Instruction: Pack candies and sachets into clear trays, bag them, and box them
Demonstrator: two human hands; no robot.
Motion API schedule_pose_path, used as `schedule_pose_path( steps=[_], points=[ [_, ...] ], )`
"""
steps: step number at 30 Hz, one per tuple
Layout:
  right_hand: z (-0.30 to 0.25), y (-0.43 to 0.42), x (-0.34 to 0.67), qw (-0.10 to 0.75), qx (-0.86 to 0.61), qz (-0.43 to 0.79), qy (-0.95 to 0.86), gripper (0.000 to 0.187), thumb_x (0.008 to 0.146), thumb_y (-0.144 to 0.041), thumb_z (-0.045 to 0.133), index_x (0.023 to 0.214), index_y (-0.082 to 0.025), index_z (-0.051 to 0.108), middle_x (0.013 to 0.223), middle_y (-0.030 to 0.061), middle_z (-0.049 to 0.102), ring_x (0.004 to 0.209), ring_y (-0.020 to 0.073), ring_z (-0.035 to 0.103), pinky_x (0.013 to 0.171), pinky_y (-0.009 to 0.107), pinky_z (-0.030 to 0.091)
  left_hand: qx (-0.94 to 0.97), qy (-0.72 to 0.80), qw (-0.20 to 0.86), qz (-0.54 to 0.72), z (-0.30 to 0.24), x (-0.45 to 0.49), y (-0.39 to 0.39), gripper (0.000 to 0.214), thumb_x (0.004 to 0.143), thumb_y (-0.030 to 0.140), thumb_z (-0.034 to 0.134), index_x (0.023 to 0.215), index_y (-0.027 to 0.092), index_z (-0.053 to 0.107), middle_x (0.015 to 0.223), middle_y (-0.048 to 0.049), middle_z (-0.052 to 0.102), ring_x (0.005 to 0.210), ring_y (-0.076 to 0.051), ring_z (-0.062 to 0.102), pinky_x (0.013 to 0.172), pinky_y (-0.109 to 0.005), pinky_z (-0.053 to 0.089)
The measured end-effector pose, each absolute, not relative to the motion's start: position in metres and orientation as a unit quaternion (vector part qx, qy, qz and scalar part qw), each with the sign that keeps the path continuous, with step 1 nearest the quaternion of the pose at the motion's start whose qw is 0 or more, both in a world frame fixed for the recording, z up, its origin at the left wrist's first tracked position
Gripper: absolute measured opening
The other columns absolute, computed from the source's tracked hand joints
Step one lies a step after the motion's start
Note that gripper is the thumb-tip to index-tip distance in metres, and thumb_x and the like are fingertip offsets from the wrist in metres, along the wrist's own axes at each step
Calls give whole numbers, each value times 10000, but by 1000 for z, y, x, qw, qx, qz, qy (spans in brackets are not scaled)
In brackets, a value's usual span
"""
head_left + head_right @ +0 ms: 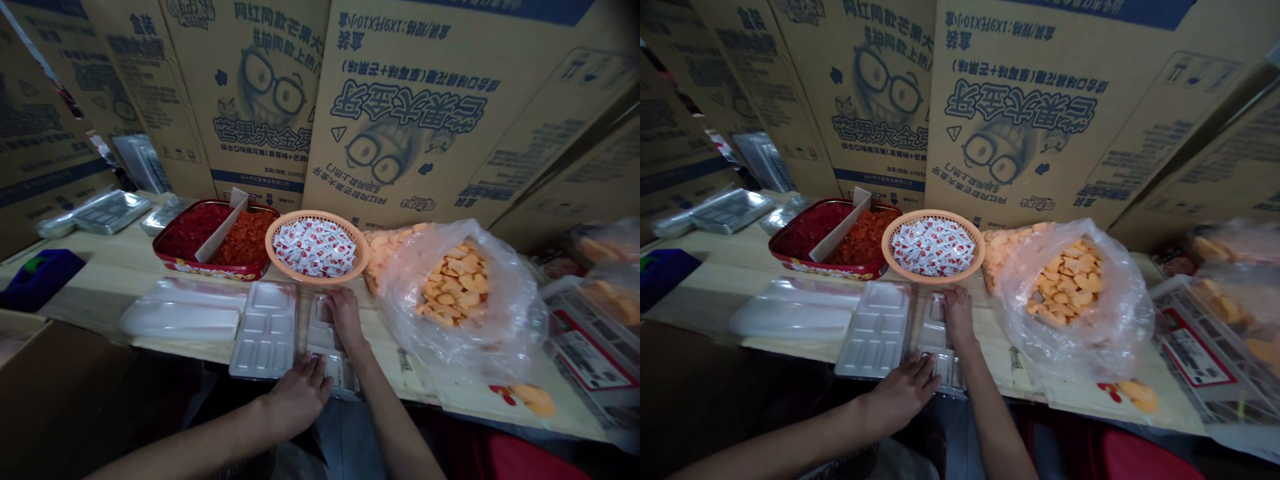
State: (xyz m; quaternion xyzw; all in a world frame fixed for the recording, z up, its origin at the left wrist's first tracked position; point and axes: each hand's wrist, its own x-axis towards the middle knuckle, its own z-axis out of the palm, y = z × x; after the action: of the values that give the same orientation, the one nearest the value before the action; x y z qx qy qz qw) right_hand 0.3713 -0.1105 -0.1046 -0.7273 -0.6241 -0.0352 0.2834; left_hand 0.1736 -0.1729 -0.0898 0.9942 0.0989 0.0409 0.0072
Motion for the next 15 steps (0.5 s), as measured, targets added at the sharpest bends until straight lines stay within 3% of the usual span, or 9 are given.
schedule_pose_path(
  steps=[15],
  points=[
    [-106, -116, 371, 363, -680, -73, -633, 212, 865, -228, 457, 870, -155, 655, 797, 73, 563, 826, 200, 462, 772, 334, 385, 993, 110, 16, 35, -91, 174, -176, 362, 870, 237, 421, 1163, 73, 558, 1254, -281, 479, 1168, -309, 492, 994, -453, 326]
  ],
)
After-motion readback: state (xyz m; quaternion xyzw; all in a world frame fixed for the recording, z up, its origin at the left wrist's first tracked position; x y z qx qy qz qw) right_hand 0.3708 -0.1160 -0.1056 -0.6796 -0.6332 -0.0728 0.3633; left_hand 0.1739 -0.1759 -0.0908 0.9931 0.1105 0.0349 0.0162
